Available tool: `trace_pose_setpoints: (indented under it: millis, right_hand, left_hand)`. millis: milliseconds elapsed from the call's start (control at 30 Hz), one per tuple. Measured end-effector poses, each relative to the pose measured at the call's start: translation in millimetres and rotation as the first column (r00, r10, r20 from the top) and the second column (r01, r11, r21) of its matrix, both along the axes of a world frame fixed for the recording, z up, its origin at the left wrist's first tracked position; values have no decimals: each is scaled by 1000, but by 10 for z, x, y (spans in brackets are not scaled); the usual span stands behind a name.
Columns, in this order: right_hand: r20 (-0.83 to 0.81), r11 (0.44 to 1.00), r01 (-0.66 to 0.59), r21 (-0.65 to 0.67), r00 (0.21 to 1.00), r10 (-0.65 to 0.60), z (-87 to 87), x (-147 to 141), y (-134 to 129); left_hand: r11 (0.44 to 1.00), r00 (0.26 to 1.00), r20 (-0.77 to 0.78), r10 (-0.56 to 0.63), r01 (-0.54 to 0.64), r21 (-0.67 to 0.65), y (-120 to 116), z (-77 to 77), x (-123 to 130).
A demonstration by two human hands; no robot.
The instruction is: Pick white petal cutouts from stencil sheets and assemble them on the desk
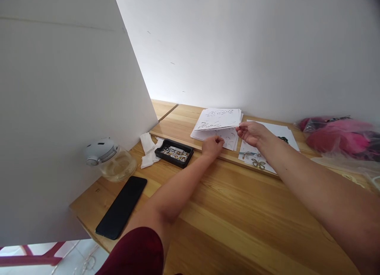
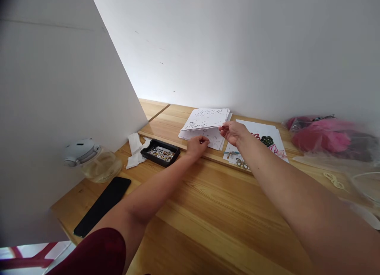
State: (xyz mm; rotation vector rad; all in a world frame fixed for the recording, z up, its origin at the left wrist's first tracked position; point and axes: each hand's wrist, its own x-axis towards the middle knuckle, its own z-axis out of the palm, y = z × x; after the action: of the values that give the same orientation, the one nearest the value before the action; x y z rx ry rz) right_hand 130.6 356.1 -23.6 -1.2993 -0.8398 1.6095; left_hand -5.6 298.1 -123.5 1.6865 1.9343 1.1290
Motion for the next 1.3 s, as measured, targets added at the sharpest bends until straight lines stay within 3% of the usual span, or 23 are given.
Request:
trace_pose_setpoints:
  millis: [133, 233, 433, 567, 667, 1033, 1300]
  right_hand:
    - [-21, 1000, -3, 7, 1000, 3, 65, -7, 25]
    - [-28, 1000, 2, 13, 1000, -1, 40, 12, 27]
    - [-46, 1000, 9, 8, 999, -9, 7, 65, -4]
    - [-51, 1000, 23, 10, 998, -22, 34, 65, -31]
    - [-47, 1000, 22, 15, 999, -22, 29, 62, -39]
    - [-38, 999, 27, 21, 999, -27, 2, 79, 24]
    - [-28, 999, 30, 19, 999, -30, -47, 113, 25]
  left_hand:
    - [999, 999, -41, -3, 1, -44, 339, 90, -27]
    - [998, 996, -89, 2, -8, -67, 418, 121, -90]
    - [995, 974, -205, -96, 90, -39, 157, 131, -324]
    - [993, 906, -406, -119, 115, -33, 42, 109, -459]
    - [994, 850, -516, -108, 103, -38, 83, 83, -498]
    - [988, 782, -608, -136, 152, -26, 238, 169, -441]
    - [947, 678, -672, -297, 297, -120, 188, 250, -607]
